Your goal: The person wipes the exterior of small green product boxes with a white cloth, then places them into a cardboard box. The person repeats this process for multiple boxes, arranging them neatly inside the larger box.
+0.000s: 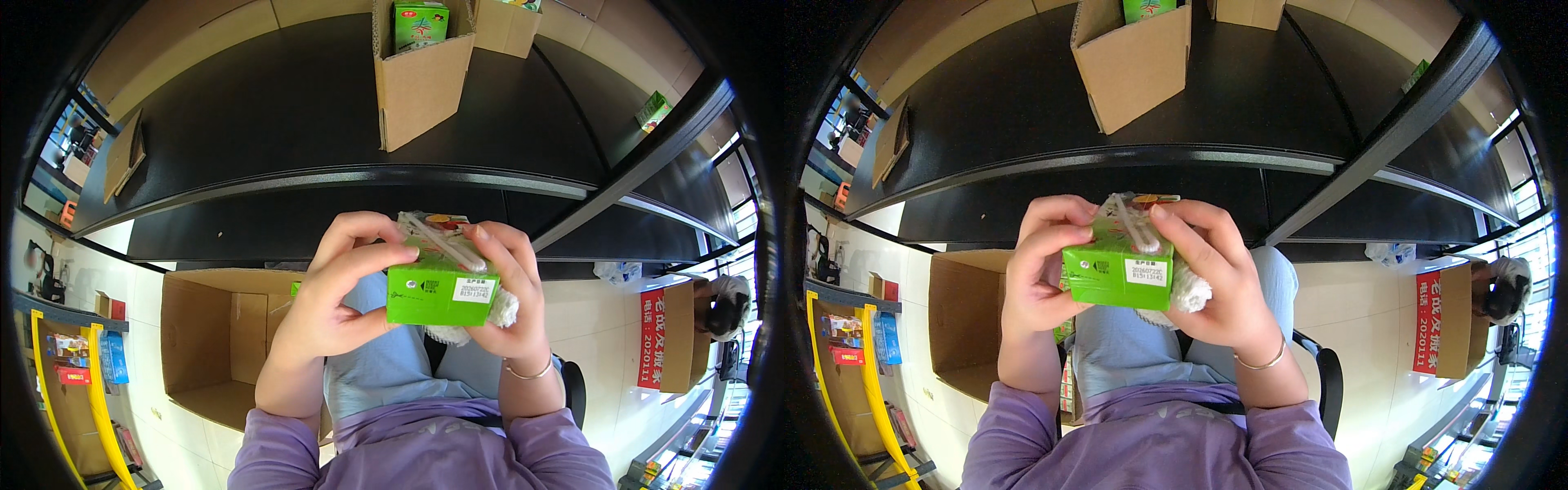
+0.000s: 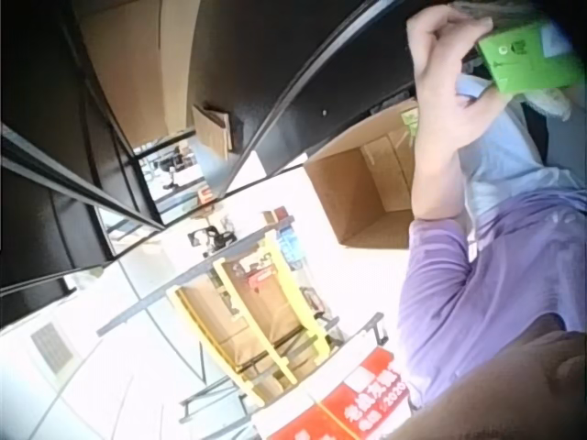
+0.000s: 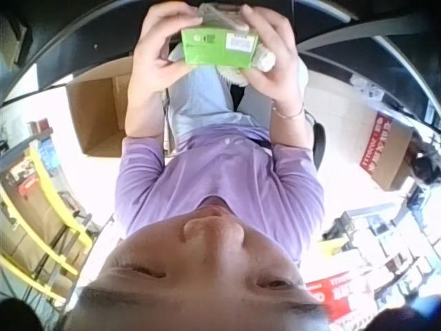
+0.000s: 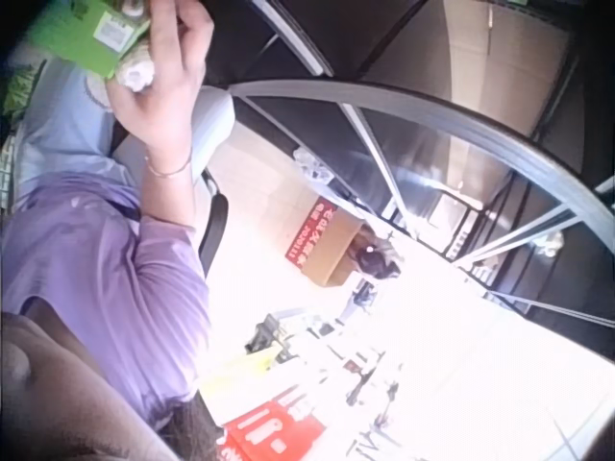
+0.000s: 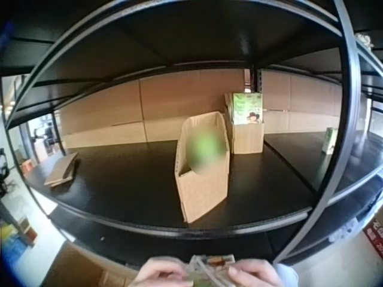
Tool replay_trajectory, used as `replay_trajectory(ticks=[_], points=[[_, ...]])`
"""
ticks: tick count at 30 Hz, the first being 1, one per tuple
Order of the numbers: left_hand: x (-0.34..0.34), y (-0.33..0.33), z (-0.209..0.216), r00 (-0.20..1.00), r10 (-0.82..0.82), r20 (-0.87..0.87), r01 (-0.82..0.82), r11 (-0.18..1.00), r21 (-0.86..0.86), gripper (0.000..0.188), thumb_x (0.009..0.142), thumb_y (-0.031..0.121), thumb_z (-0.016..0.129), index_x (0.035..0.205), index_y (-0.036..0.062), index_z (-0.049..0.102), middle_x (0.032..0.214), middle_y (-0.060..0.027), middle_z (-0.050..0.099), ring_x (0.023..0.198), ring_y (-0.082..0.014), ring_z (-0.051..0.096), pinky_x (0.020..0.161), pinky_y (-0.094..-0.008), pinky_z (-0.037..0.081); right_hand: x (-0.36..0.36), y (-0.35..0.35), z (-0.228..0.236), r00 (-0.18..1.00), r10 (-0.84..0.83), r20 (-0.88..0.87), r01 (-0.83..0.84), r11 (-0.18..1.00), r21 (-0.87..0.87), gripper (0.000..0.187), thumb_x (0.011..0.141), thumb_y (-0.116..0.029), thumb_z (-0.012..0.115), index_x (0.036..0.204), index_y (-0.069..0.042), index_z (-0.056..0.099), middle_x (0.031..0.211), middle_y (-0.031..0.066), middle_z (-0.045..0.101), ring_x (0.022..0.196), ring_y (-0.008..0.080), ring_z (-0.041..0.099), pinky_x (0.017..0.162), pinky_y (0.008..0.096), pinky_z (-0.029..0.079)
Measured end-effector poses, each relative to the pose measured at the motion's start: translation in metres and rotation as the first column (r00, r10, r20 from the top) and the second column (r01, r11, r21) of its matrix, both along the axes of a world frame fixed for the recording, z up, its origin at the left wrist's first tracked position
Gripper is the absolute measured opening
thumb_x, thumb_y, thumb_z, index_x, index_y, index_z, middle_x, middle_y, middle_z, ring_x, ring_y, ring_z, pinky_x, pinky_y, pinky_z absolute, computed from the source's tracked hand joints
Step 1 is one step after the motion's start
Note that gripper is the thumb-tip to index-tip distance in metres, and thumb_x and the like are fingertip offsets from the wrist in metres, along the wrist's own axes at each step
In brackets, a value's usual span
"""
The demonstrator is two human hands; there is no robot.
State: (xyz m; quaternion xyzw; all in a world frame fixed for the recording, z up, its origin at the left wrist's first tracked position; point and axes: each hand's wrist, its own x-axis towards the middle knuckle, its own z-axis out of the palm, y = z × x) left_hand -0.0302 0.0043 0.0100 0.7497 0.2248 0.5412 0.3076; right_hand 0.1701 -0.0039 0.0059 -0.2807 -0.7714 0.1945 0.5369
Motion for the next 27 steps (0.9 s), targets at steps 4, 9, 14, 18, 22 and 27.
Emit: replay_trajectory(ticks=[4,9,14,18,22,27], points=[[0.000,0.000,-0.002,1.000,-0.028,0.009,0.028,1.000,0.014,0.047,0.059,-0.003,0.070,0.104,0.0048,0.059,0.108,-0.0119,0.046,0.100,-0.0247,0.048,0.082,-0.0334,0.042,0.000,-0.002,0.003,0.995,-0.082,0.054,0.077,0.994,0.080,0.058,0.059,-0.004,0.071,0.115,-0.002,0.054,0.110,0.0146,0.049,0.088,0.0240,0.057,0.071,0.0298,0.048],[0.001,0.000,0.000,0.997,-0.074,0.026,0.074,0.997,0.022,0.045,0.059,-0.007,0.067,0.103,0.0044,0.059,0.111,-0.0127,0.044,0.105,-0.0273,0.047,0.086,-0.0358,0.041,0.003,0.000,0.001,0.982,-0.164,0.098,0.144,0.972,0.187,0.052,0.058,-0.007,0.072,0.108,-0.005,0.058,0.106,0.0134,0.053,0.081,0.0221,0.058,0.064,0.0284,0.047],[0.002,0.000,0.000,0.995,-0.090,0.037,0.090,0.996,0.024,0.044,0.059,-0.007,0.067,0.101,0.0046,0.059,0.111,-0.0128,0.043,0.105,-0.0280,0.046,0.086,-0.0363,0.042,0.006,-0.001,0.001,0.975,-0.179,0.130,0.146,0.962,0.230,0.052,0.057,-0.011,0.073,0.107,-0.005,0.059,0.105,0.0132,0.054,0.083,0.0226,0.058,0.064,0.0284,0.048],[0.001,0.000,0.001,0.997,-0.075,0.023,0.073,0.996,0.048,0.046,0.058,-0.002,0.072,0.102,0.0054,0.059,0.107,-0.0123,0.046,0.101,-0.0267,0.048,0.082,-0.0346,0.043,0.006,0.000,0.005,0.985,-0.119,0.125,0.091,0.973,0.211,0.056,0.058,-0.010,0.073,0.111,-0.003,0.056,0.106,0.0141,0.053,0.086,0.0255,0.058,0.069,0.0309,0.048],[-0.002,-0.003,0.001,1.000,-0.002,0.000,0.002,1.000,0.017,0.054,0.054,0.010,0.080,0.103,0.0056,0.059,0.099,-0.0105,0.050,0.091,-0.0230,0.050,0.076,-0.0306,0.042,0.010,-0.003,0.005,0.993,0.025,0.117,-0.028,0.999,0.024,0.066,0.061,-0.005,0.068,0.122,0.002,0.046,0.109,0.0169,0.051,0.094,0.0288,0.056,0.078,0.0319,0.047],[0.003,-0.005,0.005,0.998,0.002,0.064,0.004,0.995,-0.102,0.065,0.050,0.021,0.083,0.107,0.0019,0.057,0.094,-0.0091,0.051,0.085,-0.0197,0.052,0.075,-0.0273,0.041,0.011,-0.004,-0.004,0.970,0.193,-0.147,-0.229,0.929,-0.291,0.062,0.066,-0.002,0.062,0.125,0.005,0.041,0.109,0.0168,0.052,0.098,0.0242,0.055,0.082,0.0302,0.044]])
